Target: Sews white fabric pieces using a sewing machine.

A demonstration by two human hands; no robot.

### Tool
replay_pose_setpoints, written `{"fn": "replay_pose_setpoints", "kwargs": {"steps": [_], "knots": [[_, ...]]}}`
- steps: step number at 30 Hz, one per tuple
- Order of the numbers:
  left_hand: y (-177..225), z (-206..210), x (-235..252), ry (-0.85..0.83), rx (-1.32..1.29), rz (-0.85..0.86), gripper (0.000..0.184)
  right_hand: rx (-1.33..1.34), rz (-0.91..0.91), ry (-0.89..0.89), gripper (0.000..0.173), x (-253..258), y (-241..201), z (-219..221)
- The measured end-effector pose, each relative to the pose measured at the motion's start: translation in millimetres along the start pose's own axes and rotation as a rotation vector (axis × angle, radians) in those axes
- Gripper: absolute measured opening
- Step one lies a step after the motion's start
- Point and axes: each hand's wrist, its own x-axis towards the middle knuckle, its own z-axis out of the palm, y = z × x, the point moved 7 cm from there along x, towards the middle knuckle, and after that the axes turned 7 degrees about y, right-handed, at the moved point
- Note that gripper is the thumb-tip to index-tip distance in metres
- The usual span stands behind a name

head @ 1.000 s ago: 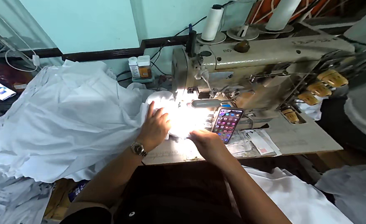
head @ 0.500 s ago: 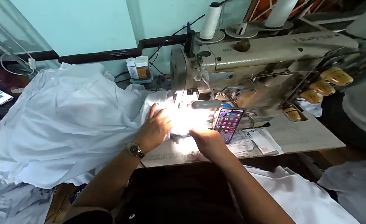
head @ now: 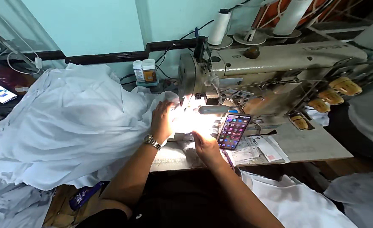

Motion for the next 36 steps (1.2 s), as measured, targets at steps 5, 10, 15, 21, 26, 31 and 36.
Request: {"fn": "replay_pose_setpoints", "kwargs": {"steps": [5, 10, 15, 21, 26, 31, 36], "knots": [[-3, 1, -2, 0.011, -0.006, 0.001, 0.056, 0.003, -0.009, 0.04, 0.028, -2, 0, 2], [-2, 1, -2, 0.007, 0.001, -0.006, 0.054, 0.005, -0.003, 0.035, 0.028, -2, 0, 2], [-2, 2, -2, 0.009, -0.001, 0.006, 0.054, 0.013, 0.019, 0.028, 0.027, -1, 1, 3], [-3, 3, -1, 0.003, 0.012, 0.005, 0.056, 0.009, 0.018, 0.026, 0.028, 0, 1, 3], [-1, 1, 0, -0.012, 0.001, 0.004, 0.049, 0.117, 0.003, 0.163, 0.026, -9, 0, -3], [-1, 4, 2, -0.052, 0.064, 0.012, 0.045, 0.373, 0.17, 0.129, 0.024, -54, 10, 19], [6, 3, 7, -0.063, 0.091, 0.092, 0.032, 0.298, 0.257, -0.066, 0.025, -63, 19, 40]]}}
